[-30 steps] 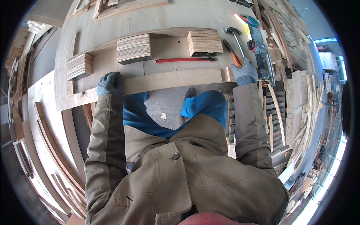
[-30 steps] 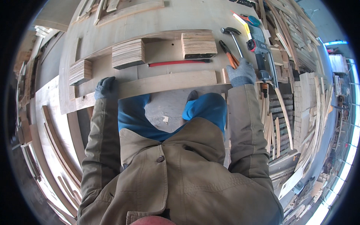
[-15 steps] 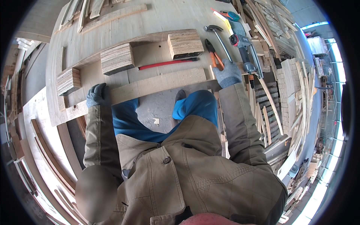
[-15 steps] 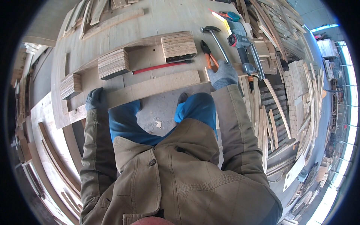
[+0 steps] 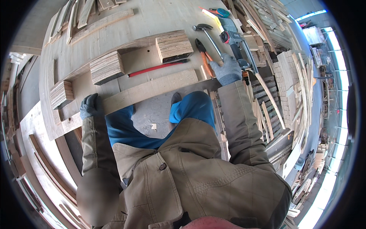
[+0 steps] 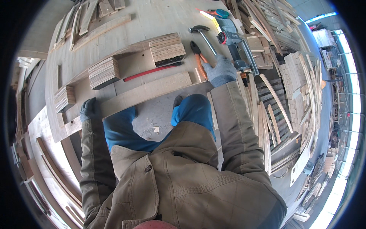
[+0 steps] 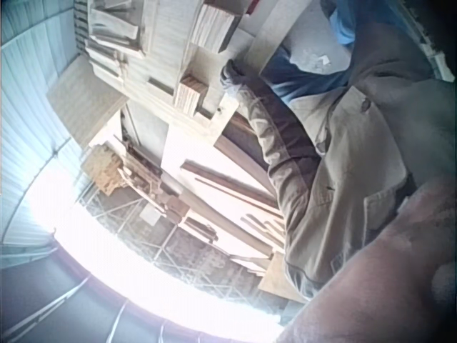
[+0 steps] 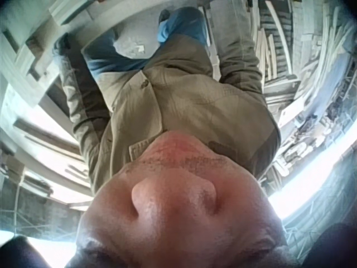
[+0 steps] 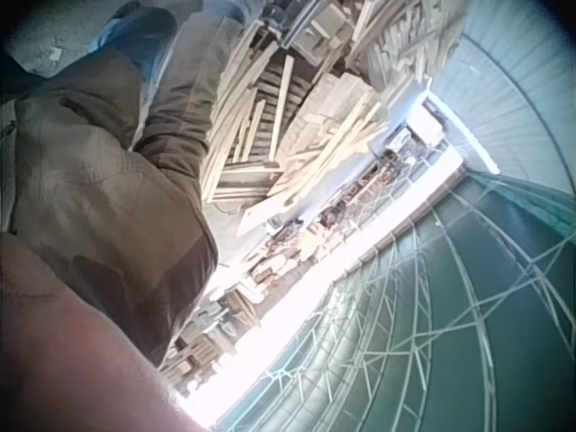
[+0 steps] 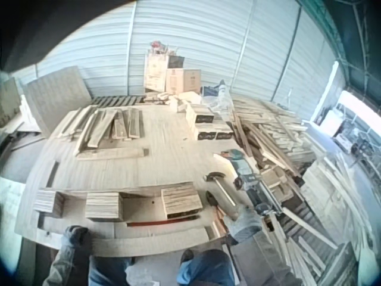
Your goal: The person uses pliers to remove nails from a wooden plank, then uses a hammer to drive nails into the plank. The person handles multiple wooden planks and small wooden blocks on a workbench.
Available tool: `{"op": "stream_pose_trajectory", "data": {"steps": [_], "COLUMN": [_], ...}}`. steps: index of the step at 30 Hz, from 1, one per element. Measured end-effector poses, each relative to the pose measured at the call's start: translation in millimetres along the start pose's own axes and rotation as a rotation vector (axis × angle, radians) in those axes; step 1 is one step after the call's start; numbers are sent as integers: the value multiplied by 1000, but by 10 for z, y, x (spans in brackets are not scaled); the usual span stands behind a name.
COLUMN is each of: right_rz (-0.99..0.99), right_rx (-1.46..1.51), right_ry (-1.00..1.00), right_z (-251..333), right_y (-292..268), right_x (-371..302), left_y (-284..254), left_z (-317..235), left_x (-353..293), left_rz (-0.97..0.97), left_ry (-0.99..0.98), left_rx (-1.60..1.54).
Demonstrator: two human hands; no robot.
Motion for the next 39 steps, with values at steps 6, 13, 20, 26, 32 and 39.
{"op": "stream_pose_trajectory", "data": {"steps": [6,13,20,26,32,39], "right_rz": [-55,-49,63,118,52,-289], "right_rx": [-30,-171,-173,-41,134,347], "right_ry": [-15,-174,-56,1,-219,-108], "right_z": [-153,-499,-838,-1019,-1137,-994], "right_y": [-26,156,354,480,511,11], "right_x": [88,147,269,450,415,-659], "left_y": [39,-23,-186,-212,-186,-108], "left_z": [129,18,-181,-197,-199,-110], "left_x": [-4,39,36,46,38,36], "left_rz": [67,-5,27,87,34,40], "left_ry": [-25,-16,-121,-186,-186,-158], "left_rx": [-17,40,-10,-28,-31,-6]}}
Point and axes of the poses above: each hand's wrist, its own x-axis towards the middle knuckle, its own y-axis out of the palm, z = x × y, the point moved 3 cm from there along x, towards the middle knuckle, and after that the axes turned 12 degrees about z, right-handed, at the moved point
